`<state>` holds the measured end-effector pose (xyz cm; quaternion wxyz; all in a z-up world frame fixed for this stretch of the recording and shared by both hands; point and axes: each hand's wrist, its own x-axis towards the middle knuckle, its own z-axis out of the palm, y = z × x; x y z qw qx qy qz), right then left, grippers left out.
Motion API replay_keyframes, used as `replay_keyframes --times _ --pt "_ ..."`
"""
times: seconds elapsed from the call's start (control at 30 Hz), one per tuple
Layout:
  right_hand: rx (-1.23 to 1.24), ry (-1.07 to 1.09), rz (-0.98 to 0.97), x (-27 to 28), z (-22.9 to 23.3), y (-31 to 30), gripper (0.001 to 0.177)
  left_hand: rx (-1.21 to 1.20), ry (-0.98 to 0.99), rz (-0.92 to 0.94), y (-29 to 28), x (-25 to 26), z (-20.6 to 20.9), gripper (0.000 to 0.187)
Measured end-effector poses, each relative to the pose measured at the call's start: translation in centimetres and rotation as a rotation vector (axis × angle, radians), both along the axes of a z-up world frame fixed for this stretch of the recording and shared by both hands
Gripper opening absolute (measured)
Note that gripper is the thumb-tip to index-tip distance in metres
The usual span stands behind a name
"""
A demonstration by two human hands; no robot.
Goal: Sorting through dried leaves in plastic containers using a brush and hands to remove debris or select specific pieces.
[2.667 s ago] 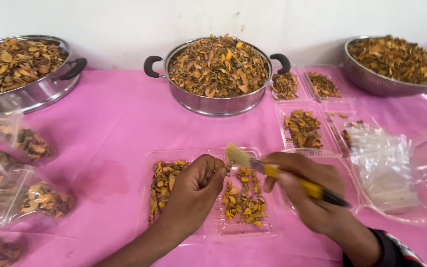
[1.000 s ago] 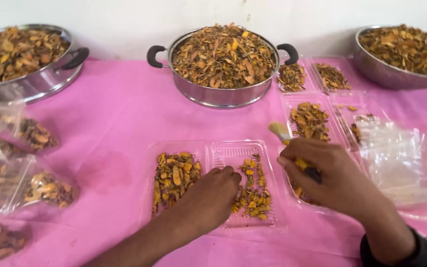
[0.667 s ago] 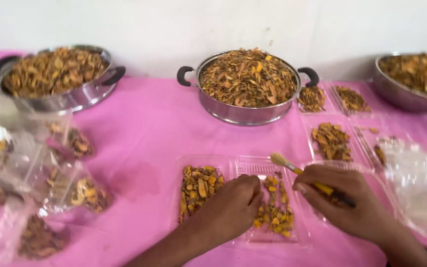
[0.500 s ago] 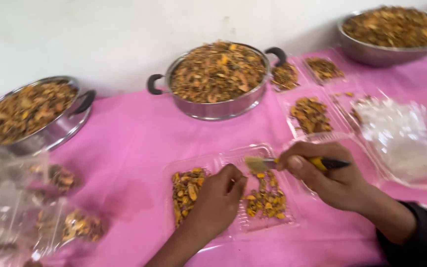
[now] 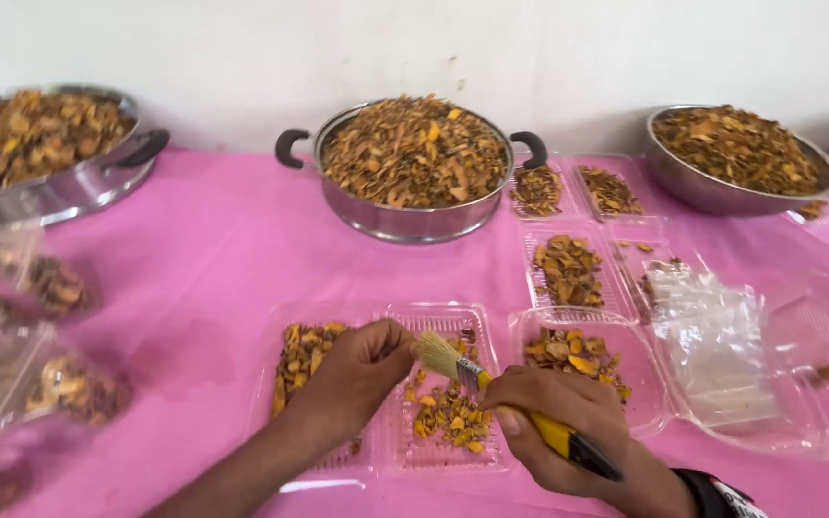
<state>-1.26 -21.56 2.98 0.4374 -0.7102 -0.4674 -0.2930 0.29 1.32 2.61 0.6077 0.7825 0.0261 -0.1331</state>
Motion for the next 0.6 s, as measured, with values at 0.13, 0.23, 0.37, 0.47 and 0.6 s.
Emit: replay_keyframes --times 0.13,0.23,0.37,0.47,0.6 --pt "-0.148 0.087 -0.080 0.0 -0.8 -1.1 0.020 -0.142 -0.055 0.038 0.7 0.2 -0.9 0.028" --pt "-0.070 -0.095 -0.130 -0.8 -1.0 -0.9 0.028 -0.155 -0.013 0.069 0.8 0.2 -0.9 0.032" --pt "-0.269 0.002 0.022 -0.1 -0.1 0.2 0.020 -0.160 -0.016 0.051 0.6 0.0 -1.3 0.025" --pt "-0.081 -0.013 0.237 0.4 -0.1 0.8 0.017 -0.265 -0.036 0.028 0.6 -0.2 -2.0 0.031" --pt "-0.167 0.004 -0.008 0.6 -0.7 0.3 0.020 -0.322 -0.020 -0.020 0.3 -0.6 -1.6 0.030"
